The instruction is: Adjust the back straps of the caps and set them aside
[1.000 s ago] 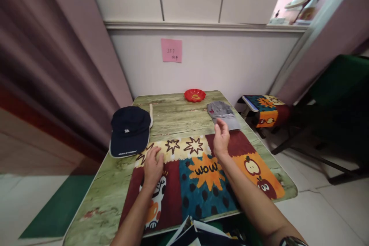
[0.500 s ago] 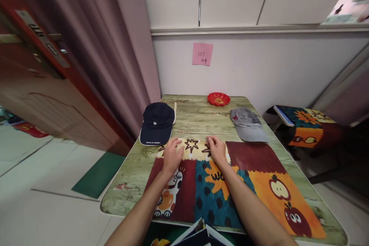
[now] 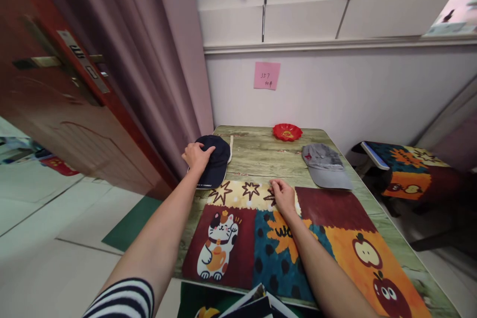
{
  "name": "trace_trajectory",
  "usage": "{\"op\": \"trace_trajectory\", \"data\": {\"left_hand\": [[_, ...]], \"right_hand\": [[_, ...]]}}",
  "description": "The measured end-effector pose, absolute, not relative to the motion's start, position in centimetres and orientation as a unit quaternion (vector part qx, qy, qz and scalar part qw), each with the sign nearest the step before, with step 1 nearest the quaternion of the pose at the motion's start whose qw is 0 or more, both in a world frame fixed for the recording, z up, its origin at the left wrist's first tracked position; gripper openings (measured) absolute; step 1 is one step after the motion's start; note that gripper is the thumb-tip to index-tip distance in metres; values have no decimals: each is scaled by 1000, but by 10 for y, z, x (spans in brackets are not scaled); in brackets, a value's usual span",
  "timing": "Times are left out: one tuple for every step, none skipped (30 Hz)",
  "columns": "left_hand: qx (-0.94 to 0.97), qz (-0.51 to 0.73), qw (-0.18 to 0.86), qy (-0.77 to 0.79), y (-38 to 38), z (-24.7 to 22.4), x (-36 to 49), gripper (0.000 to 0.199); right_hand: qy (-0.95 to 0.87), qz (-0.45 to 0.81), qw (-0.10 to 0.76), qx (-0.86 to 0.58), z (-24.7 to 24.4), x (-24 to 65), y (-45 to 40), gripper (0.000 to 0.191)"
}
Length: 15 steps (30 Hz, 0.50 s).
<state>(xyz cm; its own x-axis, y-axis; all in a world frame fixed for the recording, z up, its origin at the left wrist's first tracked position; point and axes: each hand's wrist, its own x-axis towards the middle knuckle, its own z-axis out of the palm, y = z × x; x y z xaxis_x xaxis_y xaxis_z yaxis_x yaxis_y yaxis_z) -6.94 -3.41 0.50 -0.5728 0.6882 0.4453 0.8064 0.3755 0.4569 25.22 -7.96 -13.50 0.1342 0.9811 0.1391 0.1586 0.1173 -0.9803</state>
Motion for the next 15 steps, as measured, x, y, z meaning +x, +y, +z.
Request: {"op": "trace_trajectory", "data": {"left_hand": [[-456,-321,89,-825,-32,3,-70,34],[-460,-319,90,-824,-31,2,-70,30],[-462,-320,91,-822,-30,1,-71,26],[-465,-322,92,-819,-29,2,-71,23],[-467,-324,92,-817,-29,3,-72,22],[-469,-327,94,-815,-29,6,-72,21],[-472,-331,97,-811,-29,8,-73,20],[-474,-338,101,-807,-29,11,-74,19],[-478,-346,105,-801,-30,14,-75,18],[-481,-356,109,-794,-31,17,-76,17],[-483,-365,113,-788,-32,20,-76,16],[-484,-375,117,-782,-33,24,-77,15],[-484,-383,121,-777,-34,28,-77,14],[-483,-392,127,-773,-35,33,-77,13],[-481,-402,133,-767,-36,39,-77,12]], "right_hand": [[-532,389,526,-537,-135,252,-79,32],[-532,388,527,-537,-135,252,-79,33],[-533,387,528,-536,-135,252,-79,33],[-533,387,530,-534,-135,252,-79,33],[-533,387,531,-532,-134,252,-79,33],[-534,388,532,-531,-134,252,-79,33],[-535,389,532,-529,-134,252,-79,32],[-536,390,532,-527,-133,252,-79,32],[-537,390,532,-526,-134,252,-79,32],[-539,390,531,-525,-134,252,-79,32],[-540,390,529,-526,-134,252,-79,32],[-541,389,526,-528,-134,252,-79,33],[-541,390,524,-529,-135,252,-79,33],[-541,390,523,-531,-135,252,-79,33],[-541,392,522,-530,-135,252,-79,33]]}}
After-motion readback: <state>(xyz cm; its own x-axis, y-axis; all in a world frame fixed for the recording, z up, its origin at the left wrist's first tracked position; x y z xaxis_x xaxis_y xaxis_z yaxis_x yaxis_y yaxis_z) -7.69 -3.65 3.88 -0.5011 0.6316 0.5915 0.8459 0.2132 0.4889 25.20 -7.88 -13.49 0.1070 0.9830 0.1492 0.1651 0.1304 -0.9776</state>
